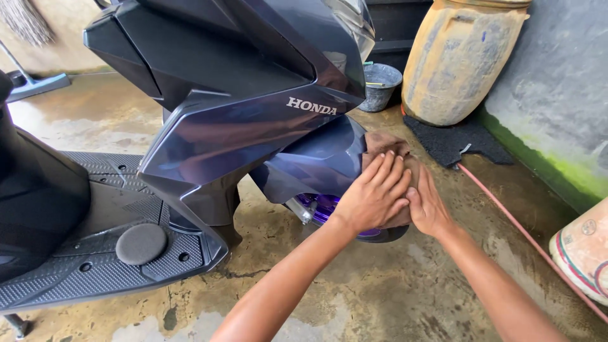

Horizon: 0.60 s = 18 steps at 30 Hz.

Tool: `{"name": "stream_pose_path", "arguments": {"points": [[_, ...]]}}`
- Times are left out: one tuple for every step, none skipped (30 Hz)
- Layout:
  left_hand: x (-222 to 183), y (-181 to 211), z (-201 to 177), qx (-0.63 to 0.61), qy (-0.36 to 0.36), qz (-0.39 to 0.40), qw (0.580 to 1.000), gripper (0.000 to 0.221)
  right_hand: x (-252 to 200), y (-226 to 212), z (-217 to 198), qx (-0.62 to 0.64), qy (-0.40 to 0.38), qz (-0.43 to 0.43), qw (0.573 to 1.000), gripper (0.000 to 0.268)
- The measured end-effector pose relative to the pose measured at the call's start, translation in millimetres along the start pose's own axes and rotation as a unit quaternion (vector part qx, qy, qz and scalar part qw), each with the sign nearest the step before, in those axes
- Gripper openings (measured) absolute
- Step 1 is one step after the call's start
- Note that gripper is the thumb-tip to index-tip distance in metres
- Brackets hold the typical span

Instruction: The person wipes the front side panel and wheel area of a dark-colored scooter using a brown cloth. They move the cloth over the bodywork and around the purple front wheel, then proceed to wipe the front headlight and windshield area.

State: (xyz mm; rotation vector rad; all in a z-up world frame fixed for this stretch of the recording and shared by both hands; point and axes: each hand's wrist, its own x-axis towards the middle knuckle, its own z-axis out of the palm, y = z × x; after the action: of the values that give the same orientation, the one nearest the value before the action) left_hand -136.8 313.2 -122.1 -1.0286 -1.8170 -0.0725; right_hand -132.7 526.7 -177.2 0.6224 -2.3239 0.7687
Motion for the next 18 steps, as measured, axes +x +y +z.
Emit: {"name": "stream_pose_path", "arguments": {"points": [[0.7, 1.1, -1.2, -0.012, -0.003, 0.000, 1.000, 0.060, -0.7, 5.6, -2.1, -0.025, 0.028, -0.025, 0.999, 0.069], [-0.1, 1.3, -3.1, -0.022, -0.009, 0.003, 1.000, 0.059, -2.5, 10.3, -1.4, -0.048, 0.058, -0.048, 0.996, 0.072], [-2.5, -7.7, -10.1, -0.021, -0.011, 0.004, 1.000, 0.059, 6.3, 8.9, 2.2, -0.045, 0.059, -0.048, 0.996, 0.072], [-4.7, -16.3, -16.8, -0.020, -0.009, -0.003, 1.000, 0.060, 15.2, 8.0, 5.3, -0.073, 0.089, -0.104, 0.988, 0.064], [-6.5, -24.6, -23.3, -0.019, -0.007, -0.009, 1.000, 0.061, 24.1, 7.3, 8.0, -0.100, 0.118, -0.159, 0.975, 0.056], [-12.1, -37.5, -34.1, -0.018, -0.009, -0.007, 1.000, 0.061, 39.7, -21.2, 8.3, -0.098, 0.120, -0.158, 0.975, 0.056], [-16.9, -50.1, -44.8, -0.021, -0.005, -0.029, 0.999, 0.059, 55.4, -49.3, 7.8, -0.103, 0.121, -0.186, 0.970, 0.051], [-21.2, -62.2, -55.3, -0.027, -0.002, -0.049, 0.998, 0.058, 69.8, -77.2, 6.5, -0.108, 0.124, -0.211, 0.963, 0.046], [-38.2, -68.7, -60.2, -0.028, -0.005, -0.046, 0.999, 0.058, 80.3, -88.9, 20.9, -0.107, 0.127, -0.208, 0.964, 0.046], [-53.3, -76.1, -64.6, 0.020, -0.007, -0.065, 0.998, 0.057, 92.2, -99.9, 33.7, -0.142, 0.141, -0.244, 0.949, 0.048], [-68.1, -83.8, -69.2, 0.067, -0.010, -0.083, 0.994, 0.056, 104.5, -110.9, 46.2, -0.177, 0.155, -0.278, 0.931, 0.050], [-79.0, -80.3, -74.1, 0.066, -0.012, -0.078, 0.995, 0.056, 98.4, -124.1, 45.6, -0.177, 0.159, -0.274, 0.932, 0.050], [-90.6, -77.7, -79.5, 0.088, -0.020, -0.092, 0.992, 0.058, 92.7, -137.9, 45.6, -0.217, 0.160, -0.290, 0.918, 0.051], [-102.8, -74.9, -85.0, 0.111, -0.027, -0.109, 0.987, 0.061, 88.1, -151.9, 45.8, -0.256, 0.159, -0.308, 0.902, 0.054], [-117.8, -68.7, -85.3, 0.112, -0.028, -0.108, 0.988, 0.061, 82.5, -152.4, 43.9, -0.255, 0.161, -0.307, 0.903, 0.054], [-131.2, -65.6, -84.6, 0.115, -0.056, -0.116, 0.985, 0.067, 80.6, -152.7, 41.7, -0.251, 0.141, -0.335, 0.897, 0.051], [-145.1, -63.2, -83.9, 0.119, -0.083, -0.125, 0.982, 0.073, 78.9, -153.3, 40.2, -0.246, 0.121, -0.363, 0.891, 0.048], [-135.9, -61.8, -83.2, 0.120, -0.082, -0.124, 0.982, 0.073, 79.4, -148.7, 36.0, -0.247, 0.122, -0.364, 0.890, 0.048]]}}
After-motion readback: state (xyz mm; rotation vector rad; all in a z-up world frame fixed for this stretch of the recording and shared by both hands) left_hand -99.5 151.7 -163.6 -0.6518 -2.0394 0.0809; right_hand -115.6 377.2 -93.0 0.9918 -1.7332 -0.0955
